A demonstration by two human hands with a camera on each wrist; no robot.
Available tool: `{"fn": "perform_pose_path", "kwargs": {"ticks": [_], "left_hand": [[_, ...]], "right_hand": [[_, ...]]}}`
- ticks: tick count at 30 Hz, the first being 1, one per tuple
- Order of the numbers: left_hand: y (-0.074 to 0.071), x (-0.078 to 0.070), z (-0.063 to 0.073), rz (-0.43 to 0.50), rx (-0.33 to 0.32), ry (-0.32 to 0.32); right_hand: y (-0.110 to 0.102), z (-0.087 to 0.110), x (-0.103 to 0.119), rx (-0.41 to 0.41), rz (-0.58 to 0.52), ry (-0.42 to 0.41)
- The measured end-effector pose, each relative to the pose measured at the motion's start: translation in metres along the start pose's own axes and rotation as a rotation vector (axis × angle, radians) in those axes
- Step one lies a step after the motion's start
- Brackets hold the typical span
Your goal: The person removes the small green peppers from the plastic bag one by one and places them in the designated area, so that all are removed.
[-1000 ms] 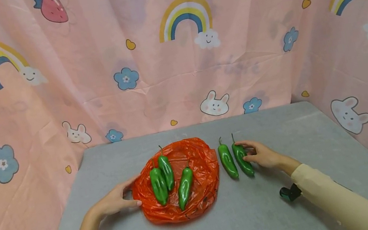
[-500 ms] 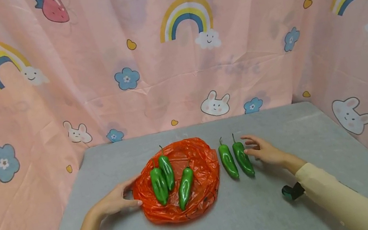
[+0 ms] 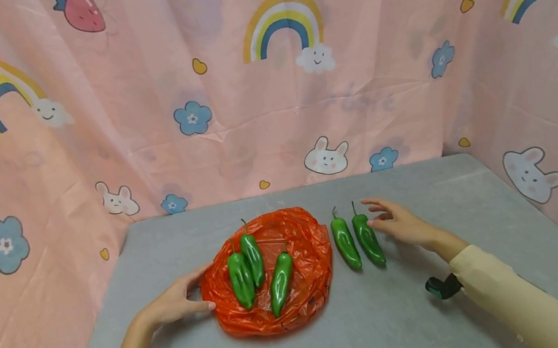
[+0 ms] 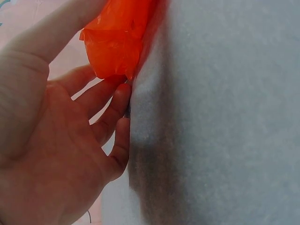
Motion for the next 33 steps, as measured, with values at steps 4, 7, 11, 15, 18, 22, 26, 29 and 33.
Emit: {"fn": "perform_pose_path", "kwargs": {"ticks": [4, 7, 11, 15, 18, 22, 26, 29, 33], "left_hand": [[0.0, 0.0, 0.0, -0.007, 0.003, 0.003], [0.0, 0.0, -0.001, -0.01, 0.002, 0.0], [0.001, 0.0, -0.001, -0.011, 0.001, -0.011], [0.001, 0.001, -0.001, -0.006, 0.003, -0.019], [0.001, 0.001, 0.0, 0.002, 0.002, -0.022], [0.001, 0.0, 0.001, 0.006, -0.002, -0.022], [0.0, 0.0, 0.002, 0.0, -0.007, -0.021], [0.0, -0.001, 0.002, -0.008, -0.01, -0.025], [-0.001, -0.001, 0.003, -0.008, -0.012, -0.031]], "right_hand": [[-0.001, 0.002, 0.009, -0.007, 0.01, -0.019], [0.0, 0.004, 0.018, -0.008, 0.017, -0.046], [0.002, 0.006, 0.031, -0.001, 0.007, -0.09], [0.006, 0.006, 0.042, 0.017, -0.015, -0.126], [0.01, 0.006, 0.049, 0.03, -0.016, -0.135], [0.015, 0.007, 0.057, 0.042, -0.017, -0.137], [0.021, 0.006, 0.064, 0.056, -0.02, -0.144], [0.025, 0.006, 0.069, 0.065, -0.017, -0.157], [0.03, 0.006, 0.075, 0.074, -0.015, -0.17]]}}
Point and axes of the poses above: each hand's wrist, its own z-axis away from the middle knuckle, its own y-axis out of the palm, x = y × z, the point moved 9 cm from there along -z, towards the middle knuckle, and after that the axes turned 12 degrees about z, right-handed, at the moved point
